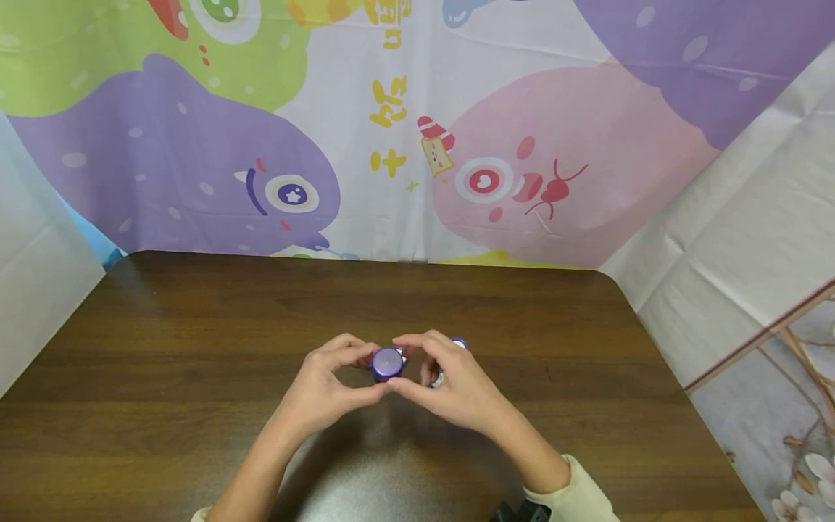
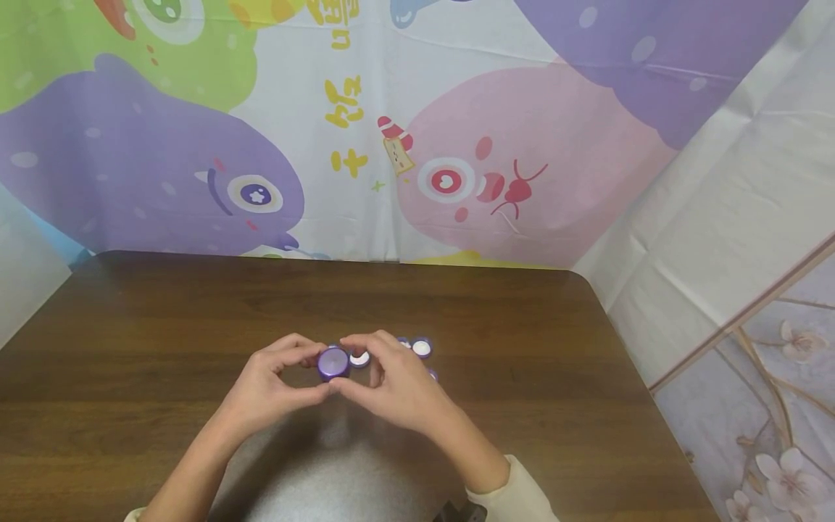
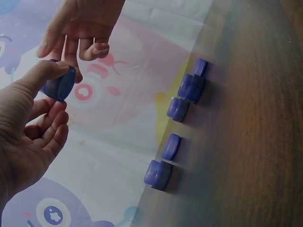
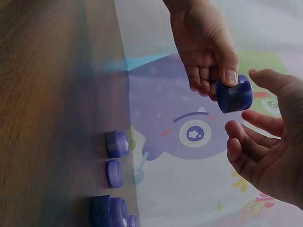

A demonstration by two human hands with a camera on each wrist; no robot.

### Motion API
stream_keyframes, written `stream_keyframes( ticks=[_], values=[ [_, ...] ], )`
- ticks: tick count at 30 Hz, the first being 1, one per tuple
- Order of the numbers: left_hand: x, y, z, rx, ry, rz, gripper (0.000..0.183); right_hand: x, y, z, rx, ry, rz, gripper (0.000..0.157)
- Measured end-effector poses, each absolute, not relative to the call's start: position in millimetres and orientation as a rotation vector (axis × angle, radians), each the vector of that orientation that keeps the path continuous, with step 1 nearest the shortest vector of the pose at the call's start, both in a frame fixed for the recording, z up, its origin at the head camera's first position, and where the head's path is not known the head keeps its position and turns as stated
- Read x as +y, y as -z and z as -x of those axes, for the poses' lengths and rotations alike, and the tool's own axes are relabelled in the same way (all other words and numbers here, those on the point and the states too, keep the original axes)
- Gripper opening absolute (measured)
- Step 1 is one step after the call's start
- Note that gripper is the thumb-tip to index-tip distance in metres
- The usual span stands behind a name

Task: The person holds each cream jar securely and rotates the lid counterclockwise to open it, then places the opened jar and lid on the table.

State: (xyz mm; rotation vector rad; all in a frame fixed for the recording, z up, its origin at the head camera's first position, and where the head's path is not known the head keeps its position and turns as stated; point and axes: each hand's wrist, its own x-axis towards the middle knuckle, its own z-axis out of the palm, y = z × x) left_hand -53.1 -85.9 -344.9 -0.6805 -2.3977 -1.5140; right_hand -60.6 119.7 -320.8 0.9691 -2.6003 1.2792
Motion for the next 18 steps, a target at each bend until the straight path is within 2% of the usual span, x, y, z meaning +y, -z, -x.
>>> stream_keyframes(
  ticks=[8, 18],
  values=[
    [-85.8, 346.3, 53.5, -2.401, 1.527, 0.706, 0.032, 119.6, 321.7, 60.8, -2.594, -1.275, -1.007, 0.036],
    [-85.8, 345.2, 52.8, -2.415, 1.528, 0.680, 0.032, 118.9, 319.4, 59.8, -2.612, -1.280, -0.973, 0.045]
  ],
)
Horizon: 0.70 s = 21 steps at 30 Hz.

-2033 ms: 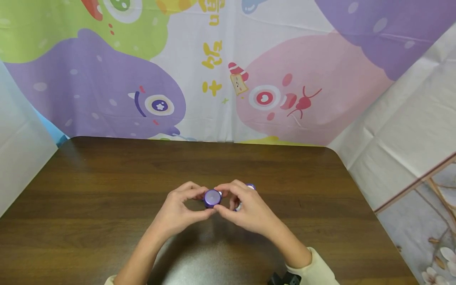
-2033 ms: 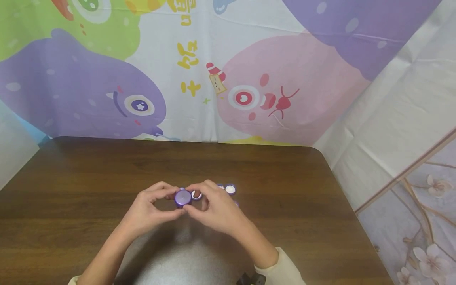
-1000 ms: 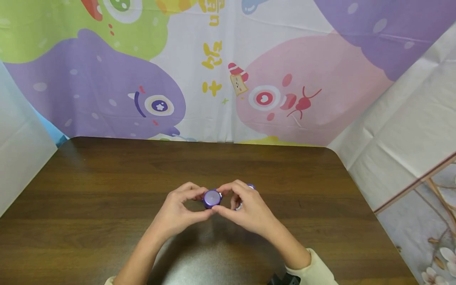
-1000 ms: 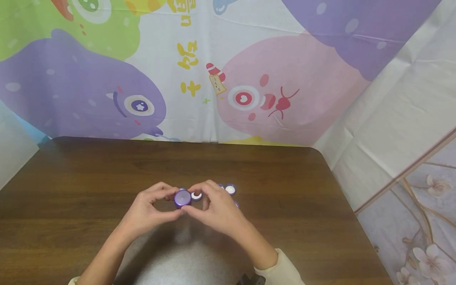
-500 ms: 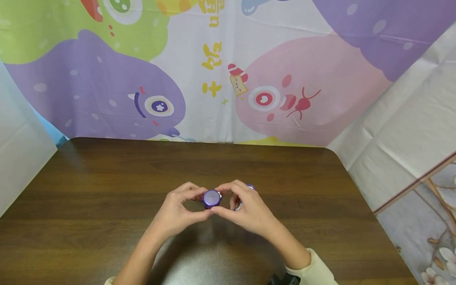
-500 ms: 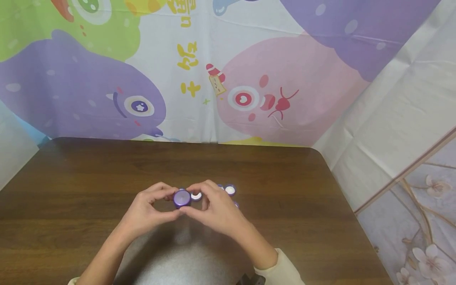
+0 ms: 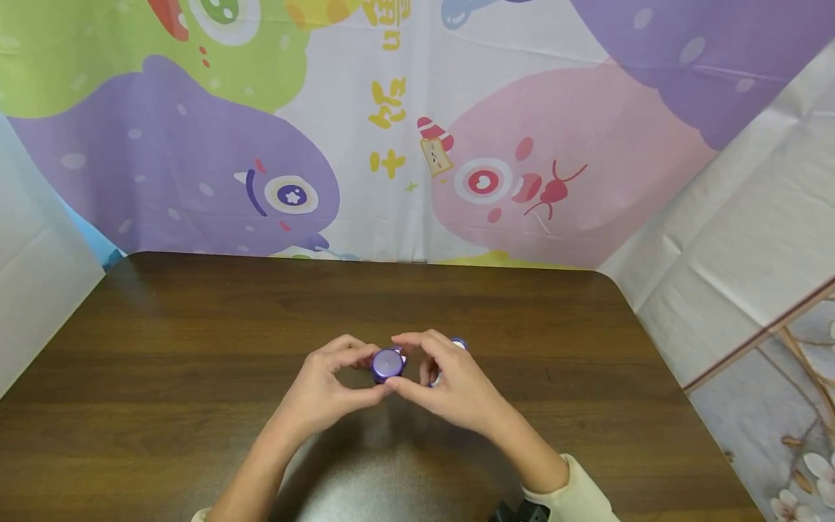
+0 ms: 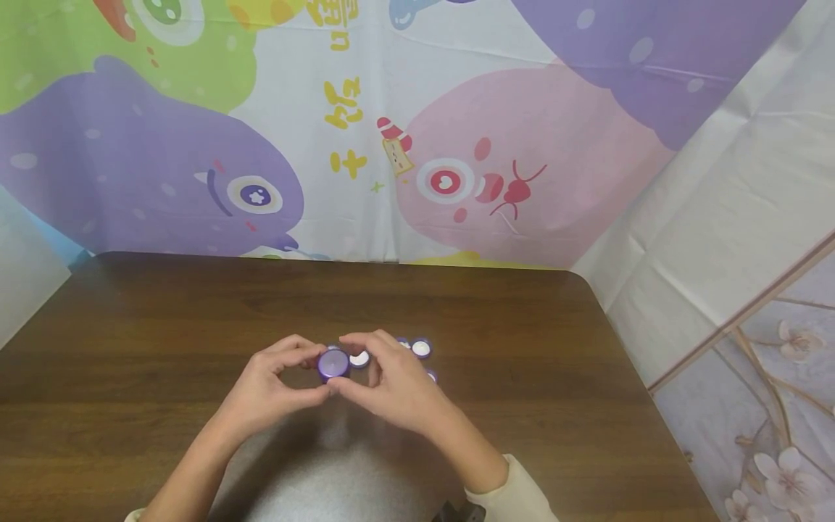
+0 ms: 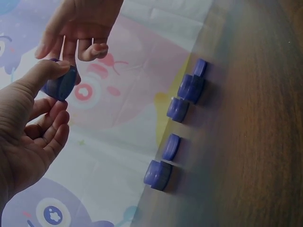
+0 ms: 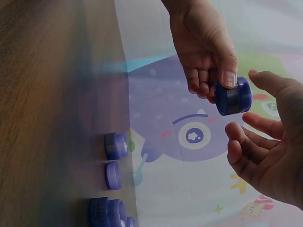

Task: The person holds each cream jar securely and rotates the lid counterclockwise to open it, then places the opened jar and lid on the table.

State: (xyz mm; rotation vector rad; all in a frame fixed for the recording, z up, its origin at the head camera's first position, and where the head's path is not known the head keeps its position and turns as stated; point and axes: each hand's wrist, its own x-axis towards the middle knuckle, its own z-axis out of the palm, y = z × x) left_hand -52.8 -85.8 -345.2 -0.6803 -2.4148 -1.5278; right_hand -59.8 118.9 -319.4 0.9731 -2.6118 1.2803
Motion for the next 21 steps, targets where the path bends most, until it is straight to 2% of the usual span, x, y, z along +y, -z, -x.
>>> stream_keyframes(
  ticks=[8, 16, 21],
  values=[
    [-84.8, 344.6, 52.7, -2.425, 1.532, 0.692, 0.032, 119.0, 321.7, 61.0, -2.593, -1.263, -0.990, 0.036],
    [-84.8, 345.0, 53.4, -2.426, 1.536, 0.694, 0.032, 119.2, 318.9, 59.7, -2.637, -1.287, -0.983, 0.045],
    [-84.7, 344.3, 52.3, -2.456, 1.567, 0.681, 0.031, 117.5, 319.6, 59.7, -2.610, -1.314, -0.930, 0.039]
  ],
)
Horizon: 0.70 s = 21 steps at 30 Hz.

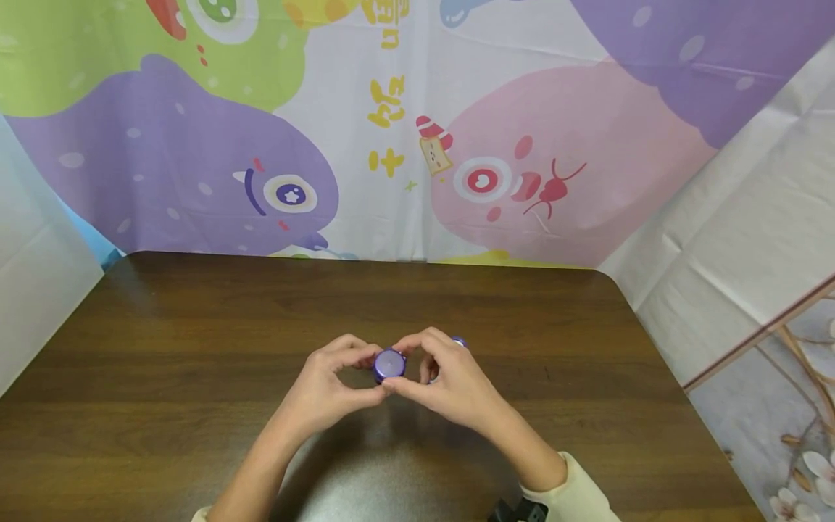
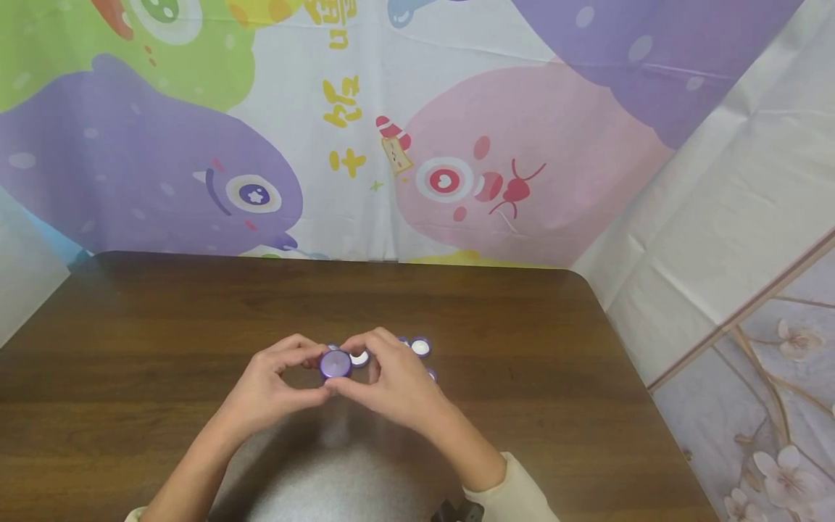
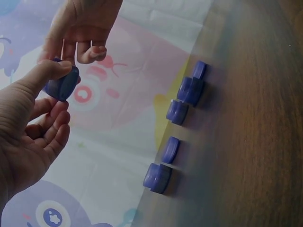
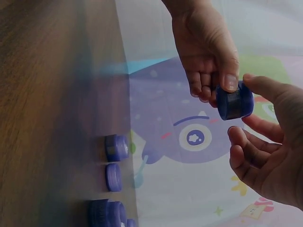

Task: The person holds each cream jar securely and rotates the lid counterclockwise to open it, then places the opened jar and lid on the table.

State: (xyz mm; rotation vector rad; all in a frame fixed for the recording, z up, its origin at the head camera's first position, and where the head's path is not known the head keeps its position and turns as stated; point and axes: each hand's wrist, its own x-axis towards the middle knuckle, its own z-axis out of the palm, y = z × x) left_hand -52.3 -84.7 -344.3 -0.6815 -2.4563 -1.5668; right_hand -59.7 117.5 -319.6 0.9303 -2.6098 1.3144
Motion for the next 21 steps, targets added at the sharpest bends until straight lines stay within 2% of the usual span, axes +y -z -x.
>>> stream_keyframes(
  ticks=[6, 14, 21],
  values=[
    [-83.0, 344.0, 53.0, -2.443, 1.555, 0.698, 0.032, 118.7, 319.8, 60.4, -2.635, -1.271, -1.000, 0.036],
    [-82.7, 344.8, 53.0, -2.439, 1.549, 0.691, 0.030, 119.3, 318.7, 59.3, -2.648, -1.277, -0.968, 0.045],
    [-83.2, 344.1, 52.5, -2.444, 1.573, 0.685, 0.032, 118.7, 320.2, 60.4, -2.611, -1.283, -0.972, 0.036]
  ],
)
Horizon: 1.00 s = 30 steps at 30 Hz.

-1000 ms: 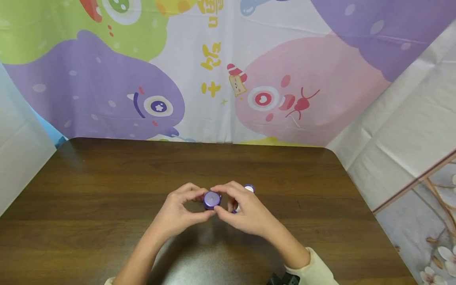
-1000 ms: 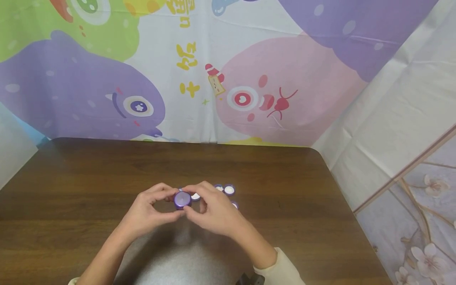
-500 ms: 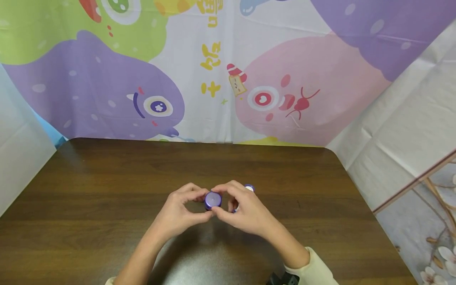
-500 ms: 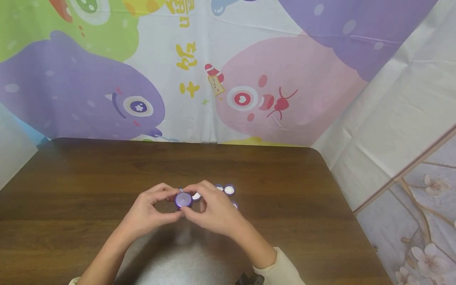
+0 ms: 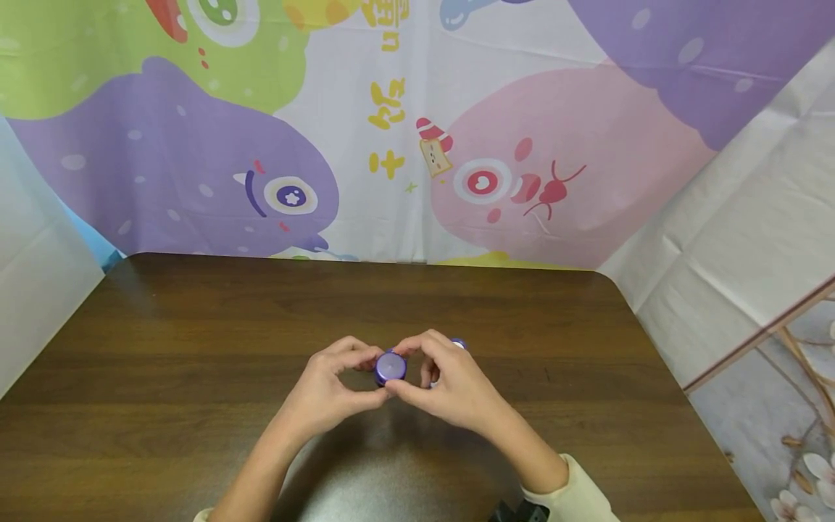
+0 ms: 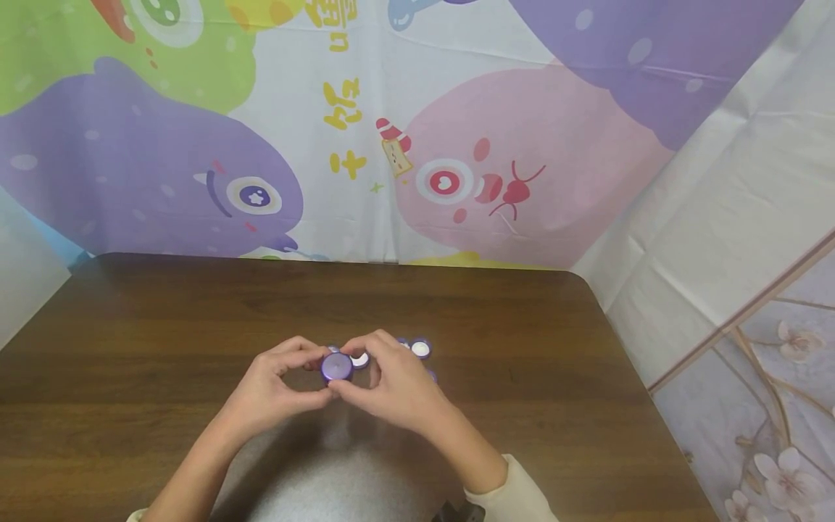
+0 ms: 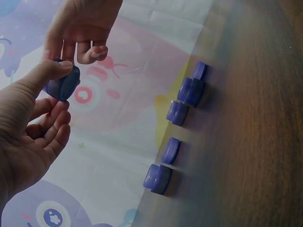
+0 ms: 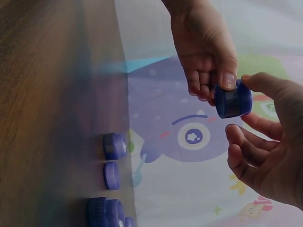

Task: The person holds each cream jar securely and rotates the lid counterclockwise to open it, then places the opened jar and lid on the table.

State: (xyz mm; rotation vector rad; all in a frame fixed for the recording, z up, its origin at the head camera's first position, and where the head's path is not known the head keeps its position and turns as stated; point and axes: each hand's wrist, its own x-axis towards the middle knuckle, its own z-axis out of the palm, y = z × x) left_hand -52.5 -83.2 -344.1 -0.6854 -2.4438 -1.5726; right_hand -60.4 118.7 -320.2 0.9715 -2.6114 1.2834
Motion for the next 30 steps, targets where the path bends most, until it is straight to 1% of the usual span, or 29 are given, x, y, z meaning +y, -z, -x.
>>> stream_keyframes(
  ticks=[3, 6, 10, 14, 18, 22, 26, 28, 30],
  values=[
    [-83.3, 345.6, 53.0, -2.426, 1.542, 0.701, 0.032, 119.3, 319.8, 60.7, -2.630, -1.264, -1.025, 0.036],
    [-83.6, 347.1, 53.3, -2.422, 1.524, 0.704, 0.032, 119.7, 318.5, 60.1, -2.656, -1.252, -1.048, 0.041],
    [-84.2, 347.7, 53.2, -2.436, 1.545, 0.694, 0.032, 119.3, 316.7, 58.9, -2.672, -1.268, -0.986, 0.047],
    [-84.1, 346.3, 52.5, -2.446, 1.553, 0.689, 0.033, 118.8, 316.6, 58.9, -2.660, -1.284, -0.943, 0.042],
    [-83.3, 344.7, 52.0, -2.445, 1.566, 0.693, 0.033, 119.3, 318.3, 59.5, -2.653, -1.265, -0.992, 0.037],
    [-83.0, 344.5, 52.2, -2.443, 1.563, 0.691, 0.033, 120.2, 318.1, 59.0, -2.665, -1.260, -1.041, 0.042],
    [-83.3, 344.6, 52.1, -2.455, 1.567, 0.681, 0.032, 119.6, 317.0, 57.9, -2.672, -1.286, -0.990, 0.050],
    [-83.3, 344.5, 52.1, -2.462, 1.574, 0.675, 0.032, 118.8, 317.3, 57.7, -2.660, -1.295, -0.955, 0.049],
    [-83.4, 344.3, 52.2, -2.465, 1.578, 0.675, 0.032, 118.2, 317.8, 57.8, -2.645, -1.302, -0.932, 0.044]
  ],
)
